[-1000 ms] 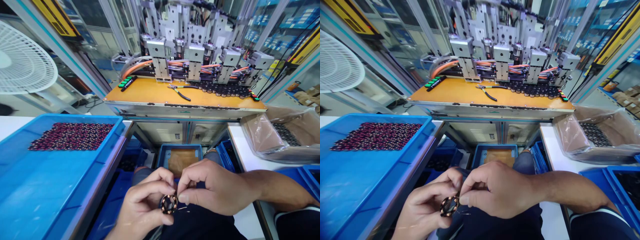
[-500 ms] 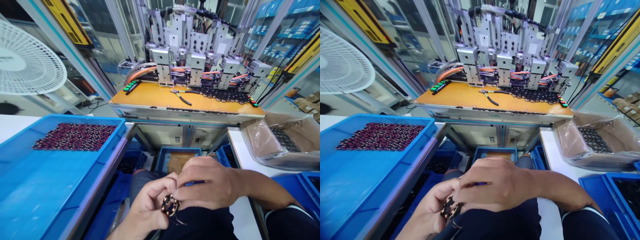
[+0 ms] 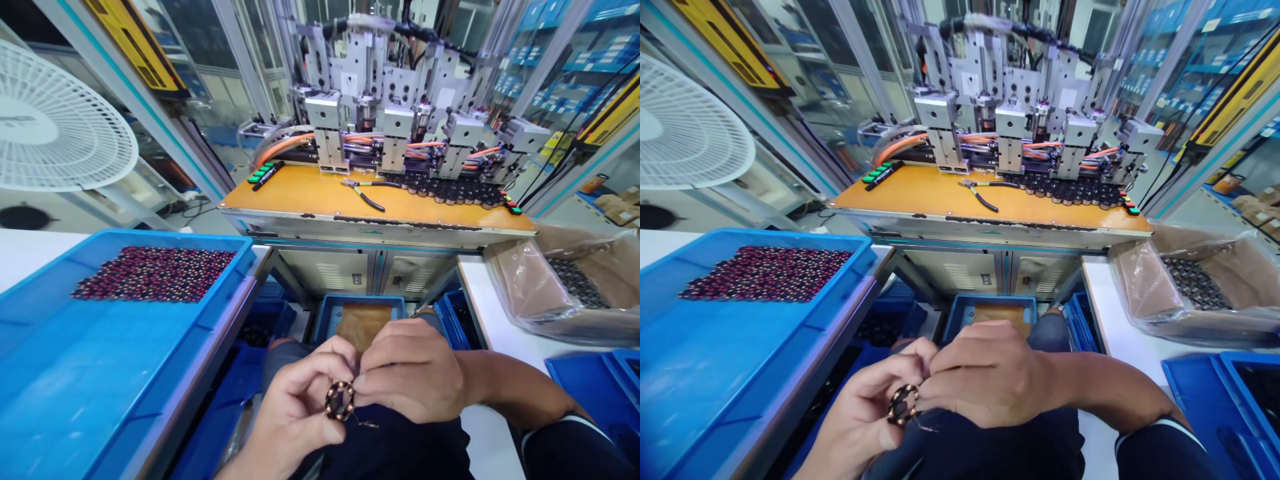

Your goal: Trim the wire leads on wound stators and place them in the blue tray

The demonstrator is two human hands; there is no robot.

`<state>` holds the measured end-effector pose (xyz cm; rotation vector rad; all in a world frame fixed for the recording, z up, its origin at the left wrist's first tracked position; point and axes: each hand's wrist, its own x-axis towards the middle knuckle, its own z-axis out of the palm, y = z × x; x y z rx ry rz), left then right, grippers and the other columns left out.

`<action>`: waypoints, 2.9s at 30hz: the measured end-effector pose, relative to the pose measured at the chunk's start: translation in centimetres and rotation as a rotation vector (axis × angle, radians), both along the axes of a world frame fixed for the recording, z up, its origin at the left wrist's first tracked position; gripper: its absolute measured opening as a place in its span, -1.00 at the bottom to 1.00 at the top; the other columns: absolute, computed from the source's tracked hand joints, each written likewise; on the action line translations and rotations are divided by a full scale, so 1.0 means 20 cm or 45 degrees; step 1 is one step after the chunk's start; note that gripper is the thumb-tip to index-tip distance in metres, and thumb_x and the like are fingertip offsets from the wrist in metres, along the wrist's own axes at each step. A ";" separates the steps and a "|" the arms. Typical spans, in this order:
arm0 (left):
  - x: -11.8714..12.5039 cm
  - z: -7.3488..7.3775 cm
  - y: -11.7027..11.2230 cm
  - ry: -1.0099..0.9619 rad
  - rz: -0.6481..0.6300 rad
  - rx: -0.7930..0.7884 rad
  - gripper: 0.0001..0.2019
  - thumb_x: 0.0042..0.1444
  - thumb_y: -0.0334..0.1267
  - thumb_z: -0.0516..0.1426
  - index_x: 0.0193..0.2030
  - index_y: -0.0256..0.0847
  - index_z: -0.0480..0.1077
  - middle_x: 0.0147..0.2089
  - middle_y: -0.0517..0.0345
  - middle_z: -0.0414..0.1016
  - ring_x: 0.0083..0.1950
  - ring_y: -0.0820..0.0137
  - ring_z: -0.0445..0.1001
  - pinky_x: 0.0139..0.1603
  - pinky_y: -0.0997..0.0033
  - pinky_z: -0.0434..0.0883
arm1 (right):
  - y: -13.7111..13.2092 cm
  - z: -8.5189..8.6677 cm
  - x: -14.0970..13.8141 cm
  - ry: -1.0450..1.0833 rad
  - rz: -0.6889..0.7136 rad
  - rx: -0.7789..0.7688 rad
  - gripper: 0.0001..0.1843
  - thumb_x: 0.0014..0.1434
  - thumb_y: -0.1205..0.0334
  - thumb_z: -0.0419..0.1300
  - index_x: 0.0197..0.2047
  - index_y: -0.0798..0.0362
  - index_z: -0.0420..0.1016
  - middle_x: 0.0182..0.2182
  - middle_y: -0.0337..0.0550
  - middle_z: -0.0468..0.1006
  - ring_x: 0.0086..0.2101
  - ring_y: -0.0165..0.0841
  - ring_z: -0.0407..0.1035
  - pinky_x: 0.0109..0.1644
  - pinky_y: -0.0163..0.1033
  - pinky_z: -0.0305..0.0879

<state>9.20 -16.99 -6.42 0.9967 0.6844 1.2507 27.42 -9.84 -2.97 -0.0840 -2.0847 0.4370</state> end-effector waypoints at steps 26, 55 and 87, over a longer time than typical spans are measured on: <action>-0.05 -0.06 0.00 -0.257 0.095 0.133 -0.77 -0.09 -0.32 0.45 -0.33 -0.07 0.52 -0.12 0.24 0.60 0.09 0.26 0.58 0.12 0.33 0.49 | -0.08 -0.10 -0.05 0.120 -0.345 -0.203 -0.86 0.34 0.36 0.10 -0.28 0.12 0.42 -0.45 -0.17 0.49 -0.44 -0.47 0.41 -0.35 -0.38 0.38; 0.03 -0.02 0.03 -0.481 -0.112 -0.052 -0.62 0.01 0.04 0.36 -0.19 -0.17 0.44 -0.18 0.10 0.58 -0.02 0.29 0.59 0.01 0.37 0.47 | -0.09 -0.05 -0.01 -0.046 -0.361 0.071 -0.87 0.34 0.38 0.09 -0.27 0.08 0.41 -0.47 -0.22 0.49 -0.46 -0.43 0.37 -0.35 -0.29 0.36; -0.01 -0.03 0.02 -0.455 -0.042 0.015 -0.75 0.11 -0.32 0.33 -0.14 -0.18 0.37 -0.24 0.17 0.59 -0.38 0.48 0.63 -0.42 0.61 0.43 | -0.05 0.09 -0.05 -0.301 -0.428 0.164 -0.86 0.38 0.39 0.06 -0.23 0.06 0.39 -0.44 -0.17 0.52 -0.43 -0.43 0.46 -0.35 -0.35 0.39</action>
